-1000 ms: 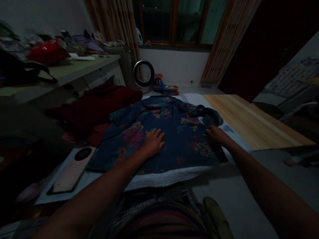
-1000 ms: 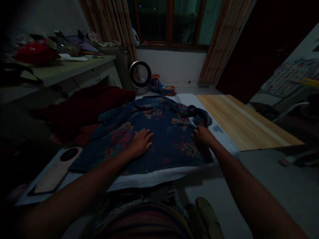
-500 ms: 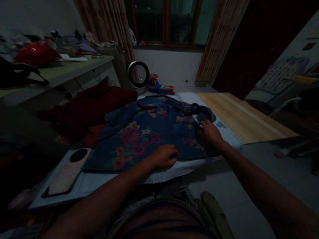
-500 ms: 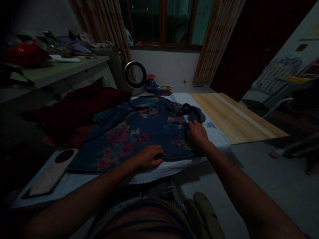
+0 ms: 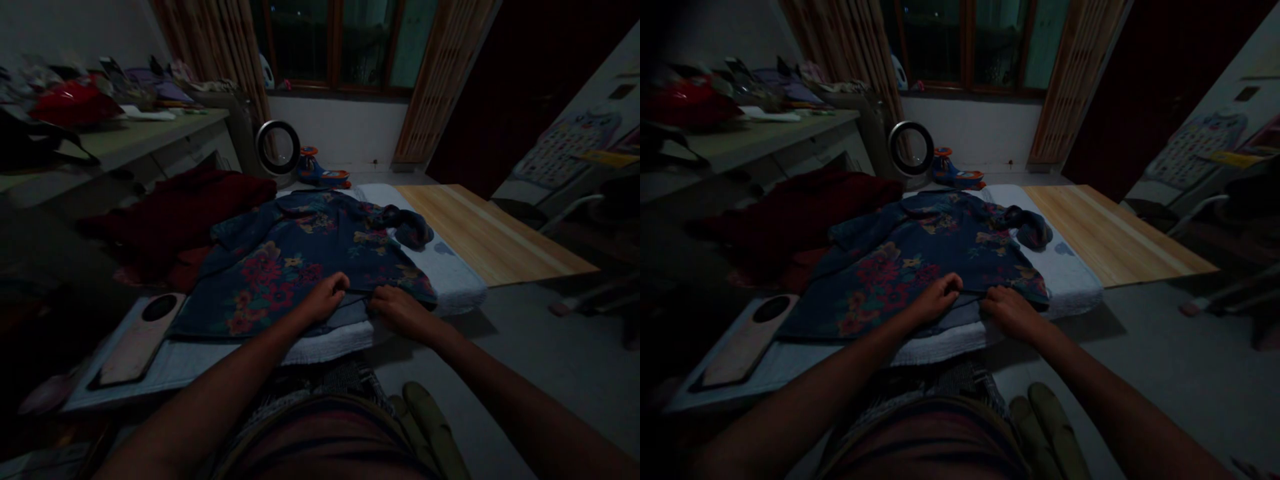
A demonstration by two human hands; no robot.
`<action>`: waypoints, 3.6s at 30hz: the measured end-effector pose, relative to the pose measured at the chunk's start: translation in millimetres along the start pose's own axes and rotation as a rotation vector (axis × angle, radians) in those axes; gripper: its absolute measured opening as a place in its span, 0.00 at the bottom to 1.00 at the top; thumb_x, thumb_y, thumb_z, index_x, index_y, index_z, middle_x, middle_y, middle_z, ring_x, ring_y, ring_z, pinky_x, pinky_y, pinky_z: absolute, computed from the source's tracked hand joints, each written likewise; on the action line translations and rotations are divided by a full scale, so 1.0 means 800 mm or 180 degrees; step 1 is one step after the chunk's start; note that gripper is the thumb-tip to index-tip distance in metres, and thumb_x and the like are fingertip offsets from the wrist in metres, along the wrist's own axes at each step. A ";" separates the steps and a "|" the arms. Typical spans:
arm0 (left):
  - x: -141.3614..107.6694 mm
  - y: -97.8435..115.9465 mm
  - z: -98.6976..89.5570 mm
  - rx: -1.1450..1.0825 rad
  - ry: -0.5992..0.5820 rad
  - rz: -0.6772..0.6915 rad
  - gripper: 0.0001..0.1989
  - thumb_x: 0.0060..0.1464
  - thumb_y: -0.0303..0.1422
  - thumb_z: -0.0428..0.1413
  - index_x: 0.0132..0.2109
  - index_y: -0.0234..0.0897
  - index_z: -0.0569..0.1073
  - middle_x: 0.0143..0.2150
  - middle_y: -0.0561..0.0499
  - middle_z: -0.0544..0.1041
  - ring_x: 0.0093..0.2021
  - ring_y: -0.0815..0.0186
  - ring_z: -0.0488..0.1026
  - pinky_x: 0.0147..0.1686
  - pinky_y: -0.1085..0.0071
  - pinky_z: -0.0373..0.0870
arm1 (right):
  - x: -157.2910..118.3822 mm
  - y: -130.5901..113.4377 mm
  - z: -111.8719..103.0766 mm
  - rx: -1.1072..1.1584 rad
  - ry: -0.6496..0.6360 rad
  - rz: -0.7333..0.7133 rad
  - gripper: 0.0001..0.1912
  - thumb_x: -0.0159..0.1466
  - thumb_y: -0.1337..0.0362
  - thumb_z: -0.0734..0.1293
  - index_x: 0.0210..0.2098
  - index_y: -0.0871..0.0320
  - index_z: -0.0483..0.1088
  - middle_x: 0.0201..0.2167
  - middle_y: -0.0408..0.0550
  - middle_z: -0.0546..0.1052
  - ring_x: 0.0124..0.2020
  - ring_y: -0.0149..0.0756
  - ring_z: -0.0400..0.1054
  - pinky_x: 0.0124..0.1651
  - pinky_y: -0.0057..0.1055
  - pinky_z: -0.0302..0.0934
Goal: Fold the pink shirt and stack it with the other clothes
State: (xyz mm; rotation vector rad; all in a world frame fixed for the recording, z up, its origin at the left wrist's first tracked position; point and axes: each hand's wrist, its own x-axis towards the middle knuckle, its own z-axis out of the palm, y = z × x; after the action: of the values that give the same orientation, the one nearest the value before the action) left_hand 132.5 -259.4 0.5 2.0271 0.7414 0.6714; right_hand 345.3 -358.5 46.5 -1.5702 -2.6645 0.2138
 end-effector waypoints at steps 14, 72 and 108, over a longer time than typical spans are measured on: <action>-0.035 0.037 0.002 0.1546 -0.0559 0.0261 0.15 0.50 0.30 0.57 0.47 0.39 0.68 0.46 0.48 0.72 0.46 0.61 0.69 0.45 0.68 0.65 | 0.032 0.032 0.021 0.1118 0.0430 0.0356 0.11 0.68 0.68 0.54 0.40 0.57 0.67 0.37 0.50 0.74 0.38 0.38 0.67 0.42 0.33 0.59; -0.044 0.041 -0.007 0.1422 -0.1284 0.0170 0.20 0.54 0.30 0.52 0.54 0.42 0.72 0.43 0.50 0.77 0.41 0.64 0.74 0.38 0.72 0.66 | -0.073 0.100 -0.024 0.0792 0.0476 0.0226 0.19 0.55 0.76 0.59 0.41 0.57 0.73 0.39 0.49 0.75 0.42 0.39 0.68 0.47 0.36 0.61; 0.028 -0.036 -0.076 0.2356 -0.1259 0.0153 0.36 0.61 0.48 0.50 0.71 0.48 0.47 0.74 0.46 0.47 0.72 0.50 0.42 0.67 0.43 0.41 | 0.125 0.144 -0.111 0.0003 -0.0164 0.1328 0.20 0.65 0.60 0.62 0.55 0.58 0.67 0.49 0.57 0.75 0.48 0.44 0.70 0.48 0.34 0.62</action>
State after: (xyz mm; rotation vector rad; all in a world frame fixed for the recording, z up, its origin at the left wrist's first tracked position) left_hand 98.5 -197.5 10.3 2.7379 0.7662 -0.0204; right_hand 405.7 -207.4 114.5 -2.1306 -2.3356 0.2700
